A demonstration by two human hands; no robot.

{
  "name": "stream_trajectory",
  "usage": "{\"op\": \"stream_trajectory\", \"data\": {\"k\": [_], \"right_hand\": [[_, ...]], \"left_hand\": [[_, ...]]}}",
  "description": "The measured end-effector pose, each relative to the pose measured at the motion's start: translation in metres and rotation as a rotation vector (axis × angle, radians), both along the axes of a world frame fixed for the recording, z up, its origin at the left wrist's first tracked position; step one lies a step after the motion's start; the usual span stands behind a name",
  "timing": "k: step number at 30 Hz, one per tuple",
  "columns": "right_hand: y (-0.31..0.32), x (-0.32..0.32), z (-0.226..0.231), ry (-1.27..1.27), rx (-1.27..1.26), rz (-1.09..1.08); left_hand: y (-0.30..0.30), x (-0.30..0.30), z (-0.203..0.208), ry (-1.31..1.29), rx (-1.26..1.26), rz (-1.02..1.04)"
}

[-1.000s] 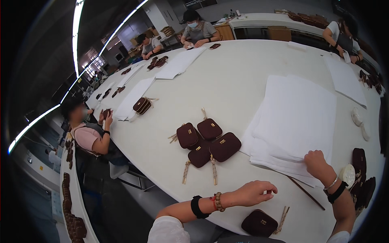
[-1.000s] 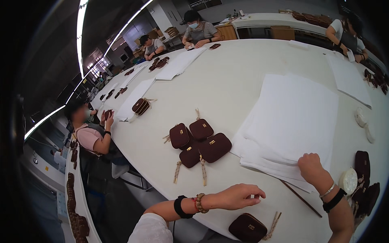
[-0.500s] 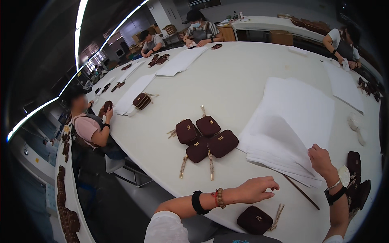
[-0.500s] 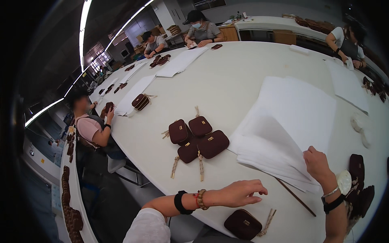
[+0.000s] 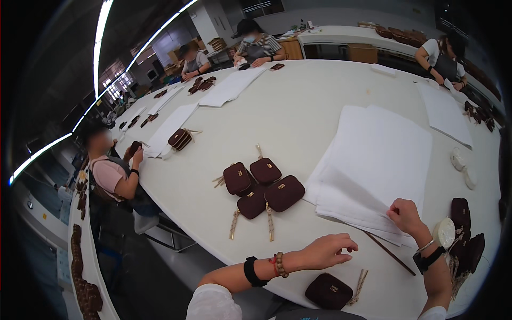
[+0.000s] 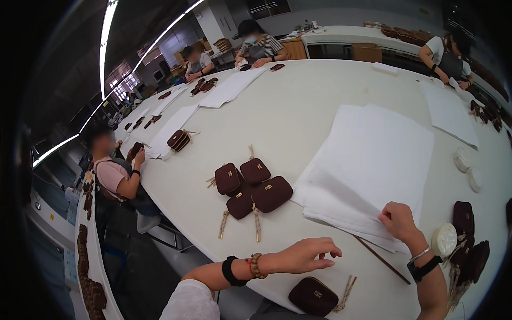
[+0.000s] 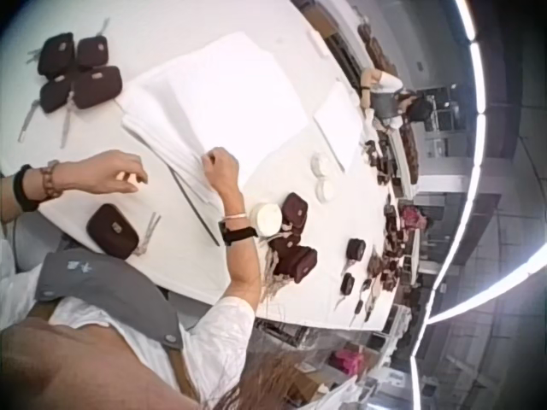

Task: The person repeatedly stuffs white tissue paper into small maroon zippered pouches. They open the pouches, insert the paper, and close them, placing the finished items on the table. The process is repeated for multiple pouches.

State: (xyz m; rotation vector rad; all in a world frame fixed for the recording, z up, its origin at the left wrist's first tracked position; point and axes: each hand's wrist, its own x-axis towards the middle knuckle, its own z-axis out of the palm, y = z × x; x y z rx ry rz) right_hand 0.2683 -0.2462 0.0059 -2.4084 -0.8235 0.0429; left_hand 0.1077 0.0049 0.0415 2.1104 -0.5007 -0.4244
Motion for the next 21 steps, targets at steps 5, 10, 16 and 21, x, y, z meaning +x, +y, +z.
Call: {"op": "stream_trajectory", "data": {"k": [5,10,16,21], "right_hand": [[0.000,-0.002,0.007,0.285,0.056,-0.023],[0.003,-0.001,0.004,0.333,-0.009,0.062],[-0.001,-0.003,0.010,0.492,0.021,0.060],[0.003,-0.012,0.012,0.361,0.097,0.119]], "left_hand": [[-0.008,0.021,0.001,-0.173,0.086,0.030],[-0.020,0.066,-0.024,-0.619,0.437,0.051],[-0.031,0.101,-0.034,-0.703,0.588,0.072],[-0.052,0.121,-0.034,0.055,0.004,0.380]]}}
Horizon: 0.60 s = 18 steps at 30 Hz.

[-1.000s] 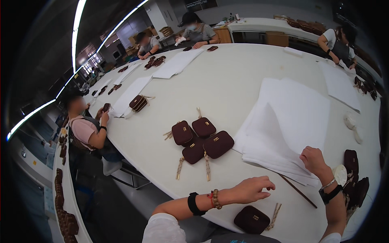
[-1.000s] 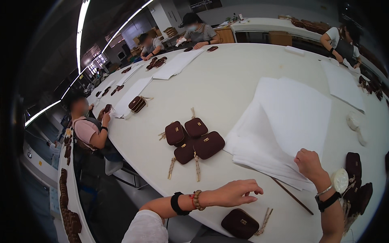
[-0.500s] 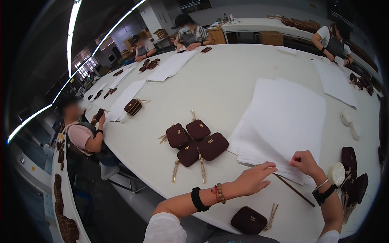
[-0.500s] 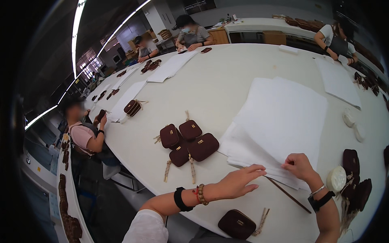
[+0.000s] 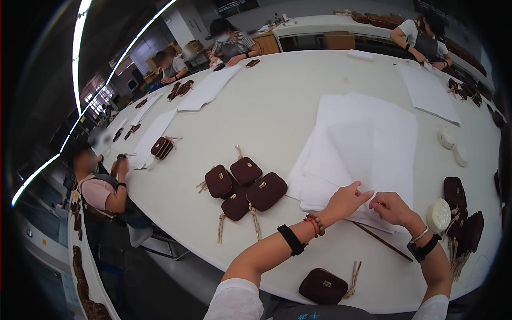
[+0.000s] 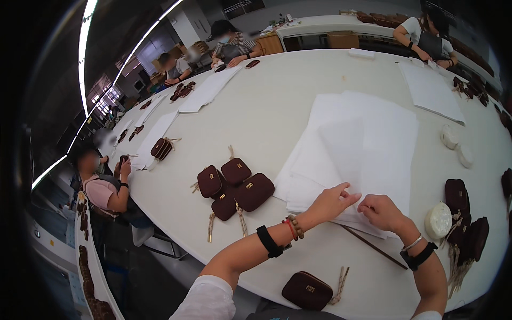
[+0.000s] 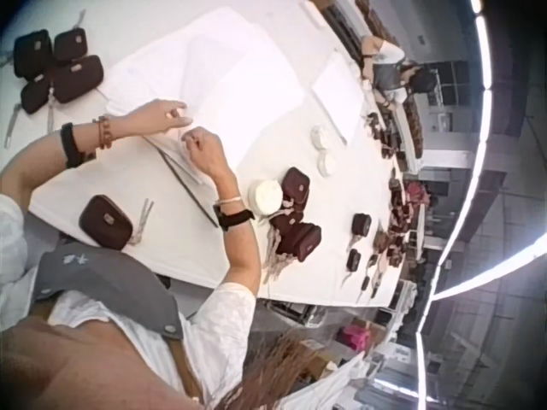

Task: The person repeatedly stuffs white tissue paper into small maroon zippered pouches. They open the pouches, insert the paper, and close them, placing the finished items on the table. The process is repeated for multiple pouches.

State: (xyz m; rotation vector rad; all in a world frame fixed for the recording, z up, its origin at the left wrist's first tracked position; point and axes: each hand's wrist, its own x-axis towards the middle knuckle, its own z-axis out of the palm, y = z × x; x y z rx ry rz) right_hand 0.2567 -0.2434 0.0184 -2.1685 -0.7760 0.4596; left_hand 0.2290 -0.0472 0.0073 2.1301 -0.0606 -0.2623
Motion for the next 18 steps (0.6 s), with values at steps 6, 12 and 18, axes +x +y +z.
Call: {"op": "stream_trajectory", "data": {"k": [6,12,18], "right_hand": [[0.013,-0.008,-0.007,-0.267,-0.044,-0.033],[0.025,-0.009,-0.021,-0.294,0.046,-0.376],[0.021,0.020,-0.043,0.248,0.186,-0.510]], "left_hand": [[-0.007,0.015,-0.001,0.139,-0.150,0.141],[-0.003,0.023,-0.006,0.193,-0.147,0.220],[0.002,0.020,-0.021,0.185,-0.389,0.218]]}}
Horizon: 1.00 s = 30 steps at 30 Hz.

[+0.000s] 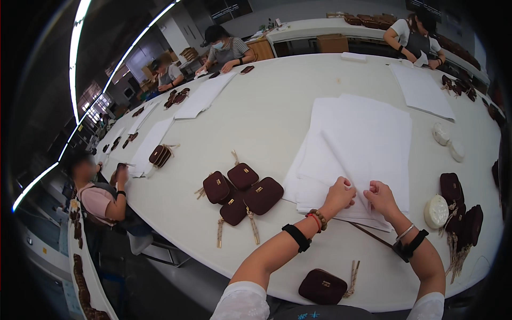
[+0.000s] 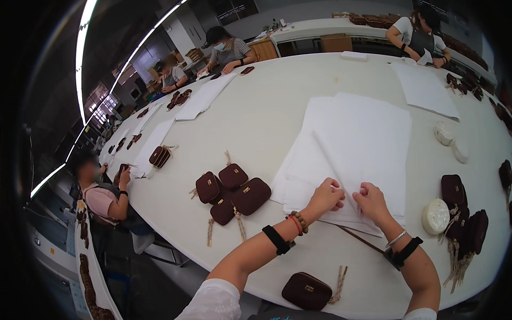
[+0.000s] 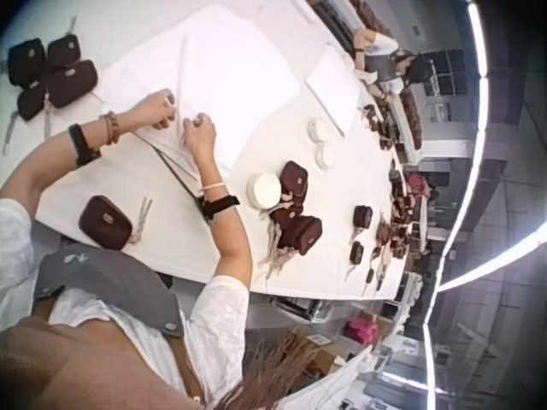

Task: The person repeatedly stuffs white tissue paper into small maroon zippered pouches. They open the pouches, insert the paper, and close them, placing the finished items on the table. The process is repeated for multiple pouches.

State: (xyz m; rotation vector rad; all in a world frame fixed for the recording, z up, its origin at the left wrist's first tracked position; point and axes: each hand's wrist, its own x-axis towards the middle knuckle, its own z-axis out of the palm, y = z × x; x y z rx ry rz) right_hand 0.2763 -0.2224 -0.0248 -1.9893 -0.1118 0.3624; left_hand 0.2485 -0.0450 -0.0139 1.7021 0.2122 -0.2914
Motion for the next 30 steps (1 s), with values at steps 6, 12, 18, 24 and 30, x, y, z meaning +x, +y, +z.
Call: {"op": "stream_trajectory", "data": {"k": [6,12,18,24,30], "right_hand": [[0.010,-0.016,0.007,-0.069,0.160,0.040],[0.022,-0.030,0.006,-0.551,-0.143,0.344],[0.002,-0.013,0.006,-0.255,0.140,-0.111],[-0.014,-0.003,0.019,0.194,0.460,-0.210],[-0.014,0.006,0.034,-0.014,0.369,-0.200]], "left_hand": [[-0.010,-0.007,0.012,0.058,0.037,-0.035],[0.002,0.006,-0.013,-0.076,0.293,-0.069],[0.003,-0.007,-0.001,0.220,-0.379,0.082],[0.011,-0.012,-0.003,0.299,-0.467,0.135],[0.005,-0.012,-0.001,0.313,-0.432,0.119]]}}
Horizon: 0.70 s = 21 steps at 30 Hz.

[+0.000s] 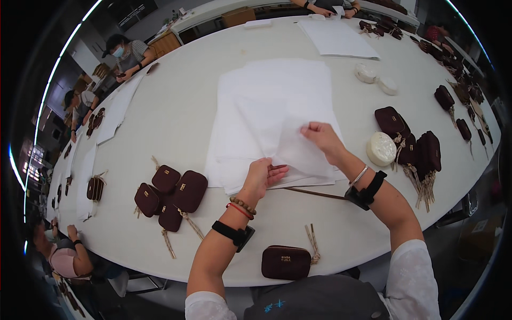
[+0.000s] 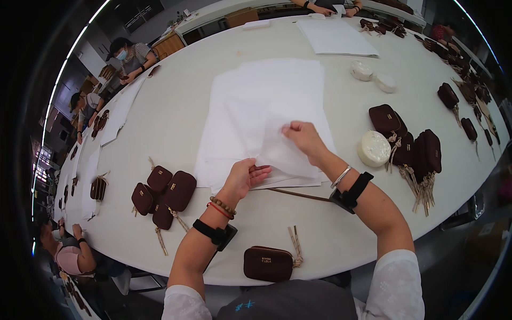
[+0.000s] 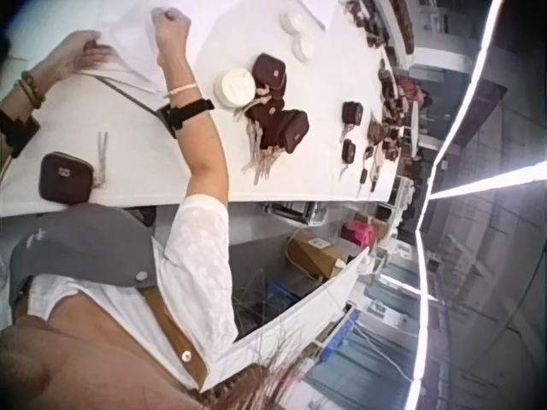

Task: The person repeatedly stuffs white tissue paper into small maroon zippered pouches. They open the pouches, insert the paper, and close them, placing the finished items on the table. The process is repeated for multiple pouches.

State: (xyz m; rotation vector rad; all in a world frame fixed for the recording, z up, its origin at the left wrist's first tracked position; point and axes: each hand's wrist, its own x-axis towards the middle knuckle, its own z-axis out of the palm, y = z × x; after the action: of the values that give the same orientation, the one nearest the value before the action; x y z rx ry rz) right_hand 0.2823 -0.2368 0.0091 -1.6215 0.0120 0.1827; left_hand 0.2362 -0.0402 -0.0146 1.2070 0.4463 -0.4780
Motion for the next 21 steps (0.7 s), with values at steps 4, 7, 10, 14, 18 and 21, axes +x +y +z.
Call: {"op": "stream_trajectory", "data": {"k": [4,7,10,14,18,21], "right_hand": [[-0.052,0.027,0.065,-0.455,0.142,-0.300],[-0.060,-0.008,0.103,-0.856,-0.150,-0.218],[-0.045,-0.073,0.115,-1.009,-0.488,-0.026],[-0.023,-0.118,0.082,-0.772,-0.587,0.393],[-0.014,-0.135,0.043,-0.572,-0.397,0.672],[-0.001,-0.144,0.045,-0.554,-0.331,0.750]], "left_hand": [[0.011,-0.009,0.016,-0.028,0.158,-0.232],[0.030,-0.035,0.035,-0.280,0.567,-0.489],[0.056,-0.080,0.051,-0.379,0.637,-0.769],[0.074,-0.149,0.027,-0.411,0.554,-0.904],[0.065,-0.197,0.023,-0.391,0.498,-0.719],[0.059,-0.219,0.025,-0.441,0.438,-0.575]]}}
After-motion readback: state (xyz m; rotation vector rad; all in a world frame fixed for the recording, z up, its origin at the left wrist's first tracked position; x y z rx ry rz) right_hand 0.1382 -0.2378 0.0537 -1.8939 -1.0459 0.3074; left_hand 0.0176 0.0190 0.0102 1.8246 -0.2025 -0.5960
